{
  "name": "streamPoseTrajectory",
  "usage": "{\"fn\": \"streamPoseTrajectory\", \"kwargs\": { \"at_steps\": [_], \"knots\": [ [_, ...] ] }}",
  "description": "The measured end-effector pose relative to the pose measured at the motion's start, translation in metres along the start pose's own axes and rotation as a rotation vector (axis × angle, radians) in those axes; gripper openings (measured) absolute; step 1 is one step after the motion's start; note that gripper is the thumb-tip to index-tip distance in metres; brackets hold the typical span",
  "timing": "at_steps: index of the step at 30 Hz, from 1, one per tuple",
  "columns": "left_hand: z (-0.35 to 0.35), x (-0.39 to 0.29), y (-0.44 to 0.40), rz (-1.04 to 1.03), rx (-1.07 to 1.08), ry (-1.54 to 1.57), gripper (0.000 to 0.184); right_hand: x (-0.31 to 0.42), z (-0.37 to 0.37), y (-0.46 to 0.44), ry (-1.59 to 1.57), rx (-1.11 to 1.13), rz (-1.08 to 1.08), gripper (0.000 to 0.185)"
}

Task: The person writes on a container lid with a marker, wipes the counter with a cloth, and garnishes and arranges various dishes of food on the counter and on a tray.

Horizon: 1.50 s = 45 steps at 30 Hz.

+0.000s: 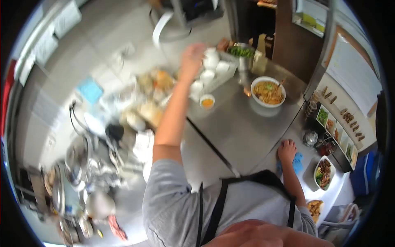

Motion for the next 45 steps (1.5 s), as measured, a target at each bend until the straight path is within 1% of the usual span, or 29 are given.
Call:
{"fn": "streamPoseTrajectory", "kwargs": {
  "at_steps": [1,2,3,4,5,6,8,10,12,15,18,19,21,23,25,26,27,28,29,30,31,32,33,34,36,38,41,44,45],
  "knots": [
    [-0.023,0.005,0.047,0.156,0.173,-0.283,0.024,-0.004,-0.005,0.001,0.012,0.021,0.007,0.021],
    [-0.052,0.048,0.101,0.112,0.146,-0.184,0.023,-0.014,-0.012,-0.001,-0.053,0.085,0.007,0.021],
    [-0.067,0.03,0.145,0.113,0.22,-0.203,0.023,-0.024,-0.02,-0.012,-0.12,0.148,0.011,0.022],
    [-0.08,0.026,0.186,0.176,0.222,-0.108,0.023,-0.022,-0.021,-0.016,-0.188,0.214,0.008,0.022],
    [-0.093,0.028,0.224,0.32,0.27,-0.012,0.021,-0.03,-0.016,-0.019,-0.134,0.198,-0.028,0.027],
    [-0.1,0.023,0.254,0.303,0.249,0.025,0.02,-0.024,-0.003,-0.014,-0.07,0.155,-0.001,0.027],
    [-0.099,0.015,0.301,0.355,0.221,0.04,0.02,-0.027,0.022,-0.001,0.034,0.039,0.02,0.029],
    [-0.091,0.011,0.336,0.419,0.182,0.054,0.02,-0.053,0.013,0.011,0.159,0.061,-0.031,0.034],
    [-0.061,0.001,0.355,0.409,0.139,-0.047,0.018,-0.059,0.007,0.038,0.276,0.11,-0.064,0.034],
    [0.0,-0.018,0.38,0.348,-0.01,-0.32,0.019,-0.039,0.016,0.065,0.286,0.029,0.139,0.033],
    [0.052,-0.036,0.4,0.245,-0.168,-0.631,0.021,-0.046,0.001,0.047,0.189,0.151,0.328,0.031],
    [0.068,-0.041,0.407,0.216,-0.209,-0.73,0.023,-0.049,-0.004,0.033,0.065,0.216,0.306,0.031],
    [0.094,-0.052,0.415,0.242,-0.175,-0.916,0.029,-0.047,-0.003,0.009,-0.189,0.24,0.242,0.03],
    [0.115,-0.056,0.42,0.35,-0.113,-1.037,0.039,-0.025,-0.001,-0.003,-0.209,0.172,0.25,0.029],
    [0.128,-0.04,0.437,0.574,0.022,-1.171,0.05,0.004,-0.001,0.001,-0.228,0.078,0.337,0.029],
    [0.132,-0.034,0.444,0.617,0.088,-1.187,0.053,0.003,-0.023,0.001,-0.246,-0.018,0.485,0.03],
    [0.133,-0.029,0.448,0.625,0.143,-1.228,0.057,0.002,-0.047,0.006,-0.167,0.124,0.293,0.034],
    [0.133,-0.026,0.447,0.631,0.183,-1.219,0.058,0.025,-0.055,0.037,0.49,-0.011,0.477,0.046],
    [0.127,-0.029,0.444,0.535,0.177,-1.259,0.058,0.02,-0.075,0.041,0.313,0.037,0.27,0.048],
    [0.12,-0.033,0.438,0.482,0.162,-1.233,0.056,0.045,-0.068,0.061,0.43,0.1,0.334,0.045],
    [0.113,-0.03,0.436,0.383,0.134,-1.18,0.054,0.069,-0.038,0.087,0.273,0.12,0.37,0.042],
    [0.106,-0.028,0.434,0.293,0.1,-1.125,0.052,0.085,-0.037,0.103,0.288,0.313,0.43,0.04],
    [0.096,-0.025,0.43,0.26,0.119,-1.045,0.051,0.094,-0.025,0.127,0.186,0.261,0.52,0.037],
    [0.086,-0.022,0.426,0.232,0.132,-0.97,0.049,0.102,-0.008,0.147,0.155,0.336,0.572,0.036],
    [0.055,-0.02,0.415,0.213,0.187,-0.836,0.046,0.097,0.003,0.176,0.033,0.422,0.679,0.047],
    [0.024,-0.022,0.4,0.213,0.233,-0.681,0.044,0.08,0.013,0.191,-0.074,0.31,0.736,0.04],
    [-0.025,-0.014,0.388,0.176,0.365,-0.53,0.042,0.038,0.041,0.187,-0.184,0.269,0.494,0.034],
    [-0.074,-0.013,0.376,0.12,0.478,-0.404,0.042,-0.008,0.058,0.186,-0.13,0.116,0.26,0.03],
    [-0.089,-0.014,0.373,0.089,0.5,-0.349,0.042,-0.021,0.065,0.189,-0.135,0.109,0.2,0.031]
  ]
}}
Point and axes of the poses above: each hand's wrist, its own y-axis away from the middle knuckle, its own z-axis out of the back of the hand, x = y × z, the point moved 7 cm from there along -y, towards the middle knuckle, and after that the axes turned 14 degrees about -z, right-handed, at the moved point
